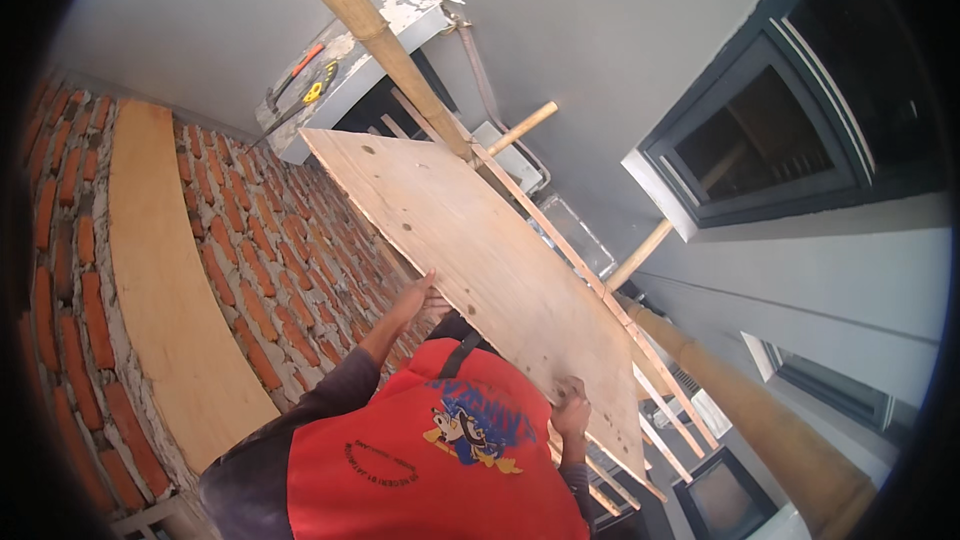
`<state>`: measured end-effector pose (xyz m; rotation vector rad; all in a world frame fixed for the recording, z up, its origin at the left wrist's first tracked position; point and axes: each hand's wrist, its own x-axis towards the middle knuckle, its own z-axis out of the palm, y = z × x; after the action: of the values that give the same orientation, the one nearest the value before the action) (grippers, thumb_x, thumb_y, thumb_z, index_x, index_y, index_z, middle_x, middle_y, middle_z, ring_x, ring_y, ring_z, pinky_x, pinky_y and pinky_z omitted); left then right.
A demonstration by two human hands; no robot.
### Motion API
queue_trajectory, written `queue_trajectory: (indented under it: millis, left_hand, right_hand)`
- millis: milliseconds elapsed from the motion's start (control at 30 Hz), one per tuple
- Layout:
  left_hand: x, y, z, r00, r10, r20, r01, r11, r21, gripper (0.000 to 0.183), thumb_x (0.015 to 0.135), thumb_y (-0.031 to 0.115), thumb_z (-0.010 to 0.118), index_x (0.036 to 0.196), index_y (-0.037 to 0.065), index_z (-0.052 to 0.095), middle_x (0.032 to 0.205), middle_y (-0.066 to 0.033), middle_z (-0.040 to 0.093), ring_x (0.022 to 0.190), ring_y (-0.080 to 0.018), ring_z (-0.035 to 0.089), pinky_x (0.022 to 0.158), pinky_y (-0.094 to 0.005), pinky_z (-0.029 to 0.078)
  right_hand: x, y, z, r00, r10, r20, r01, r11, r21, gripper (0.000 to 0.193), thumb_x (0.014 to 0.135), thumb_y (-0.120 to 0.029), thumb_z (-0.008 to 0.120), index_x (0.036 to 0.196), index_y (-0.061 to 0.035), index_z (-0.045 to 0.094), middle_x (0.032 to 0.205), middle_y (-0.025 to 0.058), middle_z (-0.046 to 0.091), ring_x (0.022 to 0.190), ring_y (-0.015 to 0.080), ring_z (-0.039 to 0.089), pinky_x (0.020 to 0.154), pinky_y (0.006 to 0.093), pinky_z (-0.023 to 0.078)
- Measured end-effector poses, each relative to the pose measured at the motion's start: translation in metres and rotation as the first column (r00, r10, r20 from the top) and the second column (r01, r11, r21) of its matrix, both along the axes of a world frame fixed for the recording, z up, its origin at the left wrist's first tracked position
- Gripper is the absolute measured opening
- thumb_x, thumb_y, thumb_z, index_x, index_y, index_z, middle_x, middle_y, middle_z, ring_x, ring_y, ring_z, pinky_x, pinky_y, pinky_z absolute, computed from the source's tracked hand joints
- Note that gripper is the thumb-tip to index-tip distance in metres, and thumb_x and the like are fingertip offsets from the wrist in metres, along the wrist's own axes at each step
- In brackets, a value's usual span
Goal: The person secures bamboo poles on a wall using wire, then positions a large plywood sheet onto a wooden scaffold frame. They adjust the sheet's placement and use a hand saw to cut the plywood to fit the structure.
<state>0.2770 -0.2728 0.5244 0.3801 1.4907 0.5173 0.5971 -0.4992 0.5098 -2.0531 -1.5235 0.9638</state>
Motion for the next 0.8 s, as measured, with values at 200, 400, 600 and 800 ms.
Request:
queue_trajectory:
  millis: [200, 400, 600, 800]
  left_hand:
    - [0.024, 0.017, 0.008, 0.994, 0.061, -0.088, -0.061, 0.998, 0.003, 0.057, 0.086, 0.040, 0.056, 0.115, -0.009, 0.048, 0.099, -0.0219, 0.060, 0.082, -0.0276, 0.064, 0.071, -0.0341, 0.056]
    - [0.032, 0.016, -0.012, 0.988, 0.103, 0.114, -0.088, 0.988, -0.129, 0.058, 0.087, 0.039, 0.055, 0.127, 0.000, 0.040, 0.122, -0.0165, 0.050, 0.106, -0.0307, 0.054, 0.086, -0.0444, 0.048]
    - [0.018, 0.021, -0.051, 0.989, 0.006, 0.147, 0.008, 0.995, -0.096, 0.039, 0.090, 0.025, 0.050, 0.122, 0.003, 0.046, 0.120, -0.0119, 0.052, 0.105, -0.0274, 0.055, 0.085, -0.0438, 0.049]
    - [0.025, 0.031, -0.042, 0.994, -0.021, 0.106, 0.026, 0.999, -0.041, 0.029, 0.087, 0.011, 0.050, 0.112, -0.003, 0.048, 0.108, -0.0158, 0.054, 0.099, -0.0306, 0.056, 0.085, -0.0435, 0.051]
  right_hand:
    - [0.003, 0.004, 0.001, 0.998, -0.059, 0.039, 0.059, 0.998, -0.018, 0.037, 0.061, 0.002, 0.061, 0.095, -0.0120, 0.065, 0.107, 0.0091, 0.057, 0.089, 0.0317, 0.061, 0.075, 0.0391, 0.051]
    - [0.009, 0.006, 0.012, 0.998, -0.042, 0.040, 0.048, 0.984, -0.172, 0.043, 0.061, 0.000, 0.057, 0.101, -0.0145, 0.063, 0.110, 0.0090, 0.056, 0.097, 0.0302, 0.057, 0.079, 0.0388, 0.049]
    - [-0.002, -0.033, -0.042, 0.978, 0.054, 0.201, -0.018, 0.984, -0.179, 0.047, 0.062, -0.007, 0.058, 0.108, -0.0158, 0.060, 0.115, 0.0096, 0.054, 0.112, 0.0286, 0.048, 0.093, 0.0437, 0.038]
    - [0.009, -0.032, 0.019, 0.958, -0.049, 0.284, 0.121, 0.962, -0.245, 0.052, 0.070, -0.024, 0.064, 0.119, -0.0109, 0.053, 0.124, 0.0140, 0.045, 0.119, 0.0311, 0.039, 0.103, 0.0459, 0.026]
